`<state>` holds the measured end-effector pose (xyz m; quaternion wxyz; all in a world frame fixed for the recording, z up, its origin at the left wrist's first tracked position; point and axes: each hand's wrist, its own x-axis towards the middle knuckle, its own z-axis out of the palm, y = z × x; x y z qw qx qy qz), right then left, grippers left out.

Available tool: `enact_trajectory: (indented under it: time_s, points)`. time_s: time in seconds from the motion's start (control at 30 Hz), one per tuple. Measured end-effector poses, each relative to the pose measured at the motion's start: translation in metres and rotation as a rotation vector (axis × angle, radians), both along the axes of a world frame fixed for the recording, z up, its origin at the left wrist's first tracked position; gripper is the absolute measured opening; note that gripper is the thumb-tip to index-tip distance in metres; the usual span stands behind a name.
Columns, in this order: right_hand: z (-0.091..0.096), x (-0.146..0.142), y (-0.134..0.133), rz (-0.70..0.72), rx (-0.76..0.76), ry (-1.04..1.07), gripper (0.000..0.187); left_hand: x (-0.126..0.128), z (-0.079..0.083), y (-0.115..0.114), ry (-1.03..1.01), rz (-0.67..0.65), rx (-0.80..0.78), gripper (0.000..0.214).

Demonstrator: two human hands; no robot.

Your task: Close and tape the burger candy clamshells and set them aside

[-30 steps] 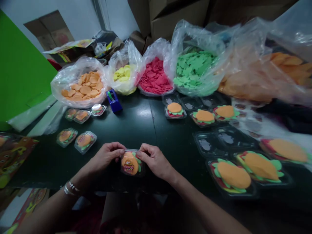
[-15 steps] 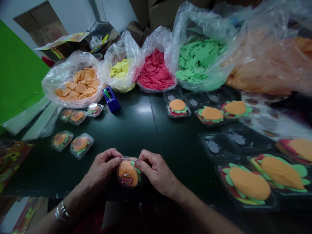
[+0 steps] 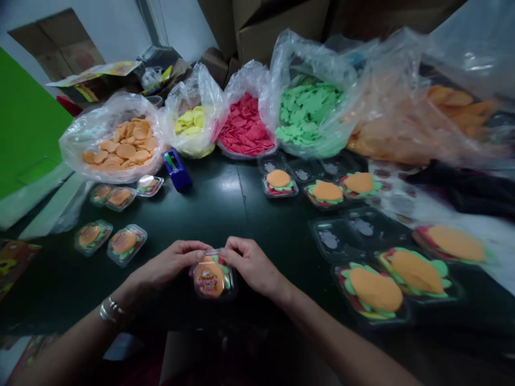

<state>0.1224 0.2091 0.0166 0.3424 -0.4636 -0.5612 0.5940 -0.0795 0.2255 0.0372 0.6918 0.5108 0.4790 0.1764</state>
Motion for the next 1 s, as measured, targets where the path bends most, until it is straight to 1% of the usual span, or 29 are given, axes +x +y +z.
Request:
enact_trajectory:
  time_s: [0.07, 0.13, 0.23, 0.33, 0.43, 0.53, 0.63, 0.73, 0.8, 0.9, 1.0]
  points:
    - [-0.001, -0.001, 0.004, 0.004, -0.025, 0.069, 0.037, -0.001, 0.007, 0.001, 0.02, -0.084, 0.072, 0.033]
    - [-0.004, -0.004, 0.01, 0.034, -0.065, 0.158, 0.039, -0.002, 0.013, 0.0, 0.02, -0.139, 0.13, 0.033]
    - [-0.007, -0.009, 0.02, 0.082, -0.109, 0.272, 0.041, -0.003, 0.019, -0.003, 0.02, -0.162, 0.126, 0.04]
    - [-0.004, -0.014, 0.029, 0.098, -0.083, 0.275, 0.04, -0.004, 0.019, -0.007, 0.05, -0.075, 0.127, 0.047]
    - [0.002, -0.014, 0.029, 0.07, 0.07, 0.126, 0.039, -0.004, 0.017, -0.01, 0.039, 0.037, 0.161, 0.048]
    - [0.006, -0.012, 0.017, 0.014, 0.225, -0.04, 0.035, -0.004, 0.016, -0.011, -0.007, 0.149, 0.156, 0.049]
    - [0.005, -0.011, 0.0, -0.093, 0.251, -0.092, 0.032, -0.002, 0.017, -0.012, -0.048, 0.238, 0.126, 0.051]
    - [0.004, -0.013, -0.013, -0.222, 0.241, -0.11, 0.034, 0.004, 0.021, -0.015, -0.088, 0.281, 0.12, 0.053]
    - [0.005, -0.014, -0.018, -0.285, 0.254, -0.087, 0.036, 0.009, 0.025, -0.017, -0.11, 0.285, 0.123, 0.052]
    - [0.006, -0.015, -0.021, -0.345, 0.302, -0.017, 0.037, 0.016, 0.032, -0.019, -0.132, 0.274, 0.116, 0.052]
    - [-0.002, -0.016, -0.02, -0.362, 0.307, 0.052, 0.039, 0.019, 0.033, -0.018, -0.129, 0.28, 0.116, 0.052]
